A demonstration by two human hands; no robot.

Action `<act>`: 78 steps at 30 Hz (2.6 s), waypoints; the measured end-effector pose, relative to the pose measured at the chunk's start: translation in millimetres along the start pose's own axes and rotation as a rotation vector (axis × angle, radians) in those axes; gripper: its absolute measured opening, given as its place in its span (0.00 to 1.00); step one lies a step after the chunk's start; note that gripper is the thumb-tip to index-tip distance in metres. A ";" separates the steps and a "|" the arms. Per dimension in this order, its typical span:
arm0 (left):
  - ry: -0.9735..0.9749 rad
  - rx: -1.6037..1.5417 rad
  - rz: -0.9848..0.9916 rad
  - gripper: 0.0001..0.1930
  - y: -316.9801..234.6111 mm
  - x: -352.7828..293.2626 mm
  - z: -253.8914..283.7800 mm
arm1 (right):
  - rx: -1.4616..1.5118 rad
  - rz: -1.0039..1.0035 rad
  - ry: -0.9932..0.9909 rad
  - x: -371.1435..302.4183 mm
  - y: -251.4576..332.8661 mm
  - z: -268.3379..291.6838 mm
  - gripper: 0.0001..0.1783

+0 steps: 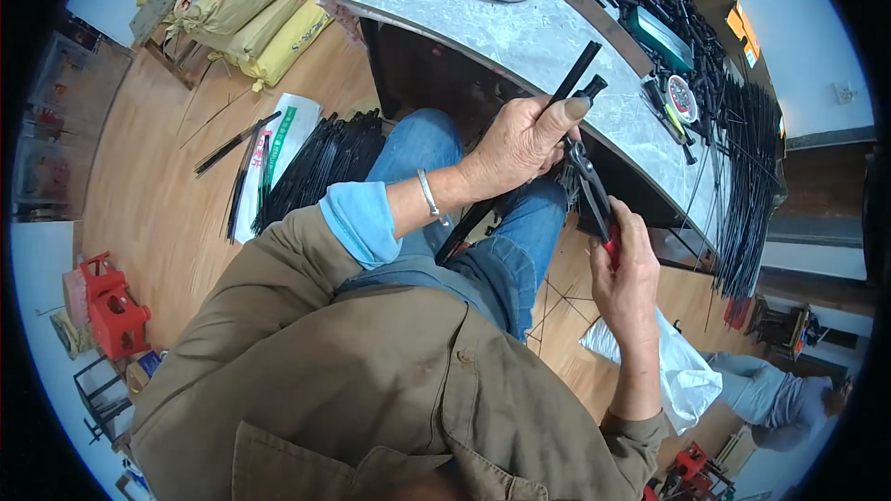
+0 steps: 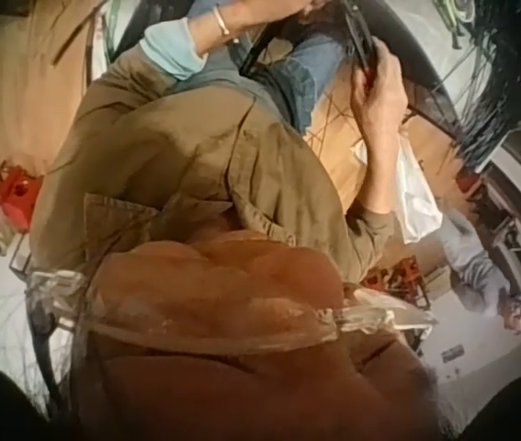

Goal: Assembling black plastic rods into a circular base using pliers to secure them.

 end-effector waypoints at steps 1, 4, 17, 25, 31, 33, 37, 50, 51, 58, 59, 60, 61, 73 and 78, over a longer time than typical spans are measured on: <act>0.000 0.005 -0.007 0.32 -1.7 -0.5 -0.5 | 0.000 0.001 -0.001 -1.3 -2.2 -3.1 0.21; -0.010 0.000 -0.002 0.31 -4.4 -1.5 -0.3 | 0.085 -0.186 -0.101 -4.0 -24.1 -7.4 0.22; -0.035 0.061 -0.017 0.29 -3.7 2.8 6.1 | -0.216 0.031 -0.231 11.2 -0.9 4.9 0.30; -0.028 0.059 -0.043 0.32 -2.0 5.1 5.5 | -0.278 0.021 -0.213 14.1 3.6 11.1 0.28; -0.032 0.036 -0.030 0.32 2.3 5.0 7.8 | -0.137 0.049 -0.165 9.7 -5.1 2.1 0.21; -0.048 0.037 -0.029 0.32 2.3 4.2 9.3 | -0.047 -0.054 -0.068 6.8 -6.9 -6.7 0.20; -0.043 0.073 -0.061 0.31 -4.7 1.1 4.8 | 1.065 -0.528 0.503 -19.8 -10.4 -59.3 0.10; 0.153 -0.016 0.055 0.34 4.4 0.7 -8.3 | 0.324 -0.222 0.287 -2.5 -13.4 -26.1 0.25; 0.142 -0.025 0.042 0.35 6.3 2.2 -5.9 | 0.325 -0.220 0.291 -2.9 -14.5 -27.4 0.25; 0.132 -0.001 0.040 0.34 4.1 2.4 -3.9 | 1.106 -0.524 0.605 -26.8 -6.4 -64.5 0.21; 0.139 -0.019 0.044 0.34 4.3 2.7 -4.6 | 1.105 -0.525 0.605 -28.5 -7.3 -67.4 0.21; 0.146 -0.036 0.049 0.34 4.3 2.8 -5.4 | 1.236 -0.576 0.660 -33.5 -5.6 -73.9 0.21; 0.146 -0.036 0.048 0.34 3.1 3.3 -5.9 | 1.367 -0.625 0.715 -37.2 -2.3 -78.7 0.22; 0.206 -0.122 0.109 0.35 10.6 6.2 -14.0 | 1.614 -0.729 0.750 -44.5 19.8 -104.5 0.26; 0.196 -0.082 0.130 0.36 11.5 6.6 -11.7 | 1.594 -0.756 0.789 -45.9 19.0 -101.3 0.25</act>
Point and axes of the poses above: each hand's wrist, its own x-axis towards the middle knuckle, its own z-axis out of the back of the hand, y = z × x, the point moved 8 cm from there along x, towards the middle knuckle, and after that the axes turned 4 degrees about -z, right-handed, at the moved point
